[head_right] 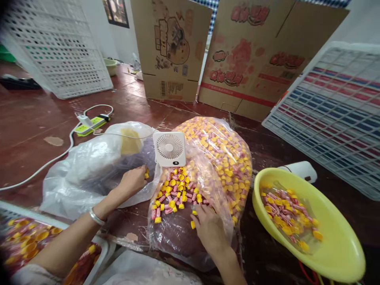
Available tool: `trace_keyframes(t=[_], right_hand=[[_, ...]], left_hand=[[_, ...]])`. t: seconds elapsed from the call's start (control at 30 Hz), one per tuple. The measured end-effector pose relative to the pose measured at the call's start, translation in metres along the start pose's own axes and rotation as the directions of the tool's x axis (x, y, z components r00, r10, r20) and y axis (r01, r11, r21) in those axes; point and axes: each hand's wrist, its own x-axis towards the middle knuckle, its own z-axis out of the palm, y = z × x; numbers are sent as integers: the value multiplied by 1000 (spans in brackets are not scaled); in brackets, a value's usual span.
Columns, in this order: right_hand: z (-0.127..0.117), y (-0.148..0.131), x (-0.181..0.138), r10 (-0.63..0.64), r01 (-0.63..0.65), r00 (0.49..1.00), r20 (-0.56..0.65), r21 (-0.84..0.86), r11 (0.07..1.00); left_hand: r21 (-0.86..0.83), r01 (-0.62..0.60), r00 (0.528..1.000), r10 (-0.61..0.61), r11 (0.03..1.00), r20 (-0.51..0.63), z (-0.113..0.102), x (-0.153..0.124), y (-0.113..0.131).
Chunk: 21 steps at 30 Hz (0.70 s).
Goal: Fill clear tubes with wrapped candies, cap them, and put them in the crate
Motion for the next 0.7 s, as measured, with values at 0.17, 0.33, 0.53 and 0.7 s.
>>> trace_keyframes(t=[0.17, 0.33, 0.53, 0.7], right_hand=[[5, -20, -7, -6, 8, 992, 125, -17, 1000], [15, -5, -21, -28, 39, 983, 180, -53, 998], [9, -20, -3, 186, -178, 981, 51, 606, 775], [-8, -55, 30, 237, -244, 940, 244, 969, -30]], left_hand=[[-67, 30, 999, -28, 997, 32, 16, 2, -6], [-438, 1, 997, 30, 899, 64, -11, -13, -27], [-784, -65, 984, 171, 618, 53, -11, -57, -12], [-737, -372, 921, 325, 564, -216, 7, -99, 25]])
